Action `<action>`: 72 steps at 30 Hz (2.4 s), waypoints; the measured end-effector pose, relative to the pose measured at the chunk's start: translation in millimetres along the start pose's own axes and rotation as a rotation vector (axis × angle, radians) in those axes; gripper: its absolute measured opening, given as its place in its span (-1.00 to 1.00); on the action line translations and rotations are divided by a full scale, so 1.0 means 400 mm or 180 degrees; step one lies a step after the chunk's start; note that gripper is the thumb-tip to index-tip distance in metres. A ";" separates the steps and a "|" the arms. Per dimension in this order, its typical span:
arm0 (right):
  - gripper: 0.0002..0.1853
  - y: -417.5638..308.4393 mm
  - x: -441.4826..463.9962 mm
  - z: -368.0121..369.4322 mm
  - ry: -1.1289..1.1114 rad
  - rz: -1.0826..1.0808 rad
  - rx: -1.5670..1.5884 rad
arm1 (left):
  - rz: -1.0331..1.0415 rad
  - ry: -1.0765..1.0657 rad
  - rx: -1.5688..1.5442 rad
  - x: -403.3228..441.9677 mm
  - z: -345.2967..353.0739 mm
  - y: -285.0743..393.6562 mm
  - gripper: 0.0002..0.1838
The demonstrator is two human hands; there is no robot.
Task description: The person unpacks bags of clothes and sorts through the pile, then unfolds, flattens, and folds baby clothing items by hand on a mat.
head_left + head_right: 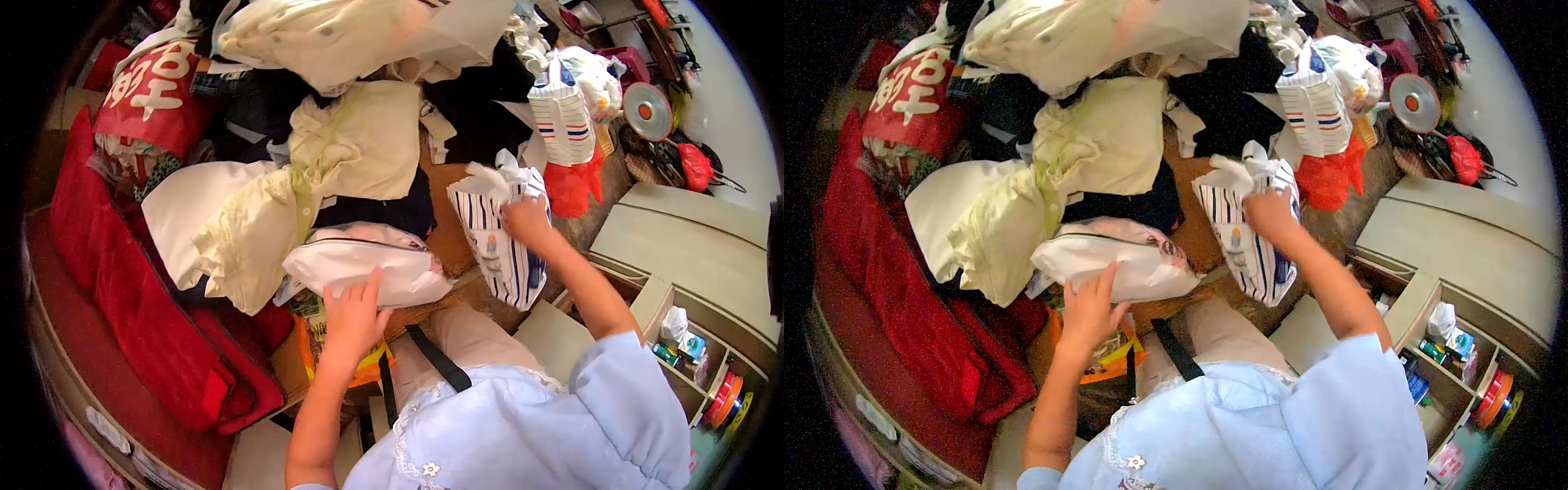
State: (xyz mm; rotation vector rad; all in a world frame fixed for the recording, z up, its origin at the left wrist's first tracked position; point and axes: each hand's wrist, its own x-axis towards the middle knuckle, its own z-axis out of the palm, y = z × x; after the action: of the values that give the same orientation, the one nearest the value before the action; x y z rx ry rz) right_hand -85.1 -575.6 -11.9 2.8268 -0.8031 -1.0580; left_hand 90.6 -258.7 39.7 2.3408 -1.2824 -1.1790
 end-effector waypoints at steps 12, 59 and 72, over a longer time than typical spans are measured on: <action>-0.75 -0.124 -0.308 0.008 0.1389 -0.0654 0.0713 | 0.0334 0.1625 -0.0644 -0.025 -0.020 -0.050 -0.64; -0.27 0.151 0.683 -0.953 0.3028 -0.0833 0.0043 | -0.0151 0.2583 0.0251 0.511 -0.411 -0.045 -0.29; -0.15 0.211 0.807 -0.924 0.3674 -0.1148 -0.0071 | -0.0694 0.3329 -0.0269 0.731 -0.583 -0.422 -0.42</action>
State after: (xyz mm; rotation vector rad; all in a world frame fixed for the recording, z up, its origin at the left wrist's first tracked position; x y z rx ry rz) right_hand 310.6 -859.2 92.5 2.8744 -0.1468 0.6155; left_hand 451.7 -428.7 -55.9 2.4543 -0.5854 0.0604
